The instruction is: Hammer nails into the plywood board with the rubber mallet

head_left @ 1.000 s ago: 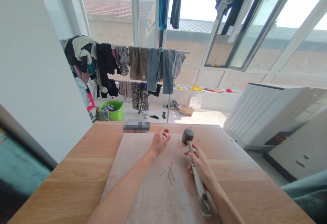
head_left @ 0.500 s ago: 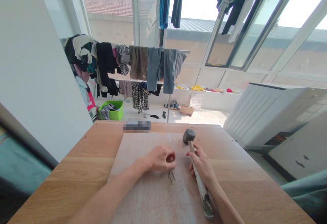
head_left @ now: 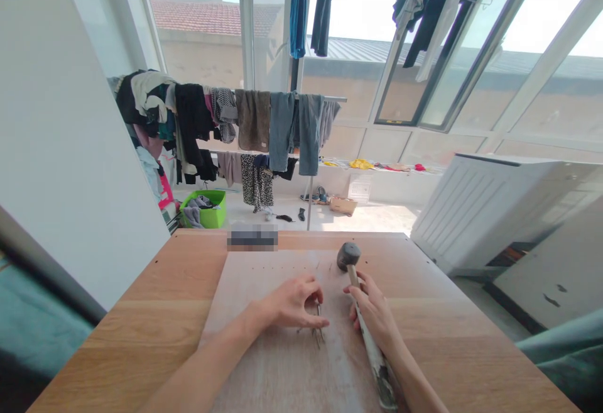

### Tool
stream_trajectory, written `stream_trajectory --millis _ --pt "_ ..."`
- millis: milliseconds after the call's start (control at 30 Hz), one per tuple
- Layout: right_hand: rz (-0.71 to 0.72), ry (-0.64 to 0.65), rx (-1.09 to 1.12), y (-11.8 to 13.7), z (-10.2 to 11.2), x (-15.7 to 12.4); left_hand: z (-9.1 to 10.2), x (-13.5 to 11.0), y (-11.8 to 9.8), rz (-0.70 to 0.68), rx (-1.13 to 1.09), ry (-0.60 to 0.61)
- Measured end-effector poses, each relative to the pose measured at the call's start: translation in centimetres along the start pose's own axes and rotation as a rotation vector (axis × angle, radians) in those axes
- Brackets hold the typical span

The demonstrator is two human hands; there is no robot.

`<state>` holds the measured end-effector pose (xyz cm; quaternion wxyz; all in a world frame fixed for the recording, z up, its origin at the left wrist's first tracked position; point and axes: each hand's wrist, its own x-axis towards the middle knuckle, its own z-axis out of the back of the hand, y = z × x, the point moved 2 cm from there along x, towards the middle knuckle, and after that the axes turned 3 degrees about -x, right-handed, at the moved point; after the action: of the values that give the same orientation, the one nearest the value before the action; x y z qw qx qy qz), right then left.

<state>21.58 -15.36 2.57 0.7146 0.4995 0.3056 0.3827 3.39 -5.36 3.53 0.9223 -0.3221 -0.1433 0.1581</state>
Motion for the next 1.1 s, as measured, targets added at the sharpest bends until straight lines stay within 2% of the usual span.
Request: stream_trajectory --millis 300,700,1100 --pt "-0.009 0.004 -0.001 -0.08 -0.14 -0.04 0.16 -0.05 0.04 -0.022 0.049 0.055" --pt "-0.061 0.01 -0.023 -0.25 -0.19 0.15 0.37 -0.1 -0.45 0.019 0.048 0.042" --pt "-0.042 -0.001 -0.028 -0.13 -0.24 0.15 0.21 0.04 -0.18 0.025 0.028 0.057"
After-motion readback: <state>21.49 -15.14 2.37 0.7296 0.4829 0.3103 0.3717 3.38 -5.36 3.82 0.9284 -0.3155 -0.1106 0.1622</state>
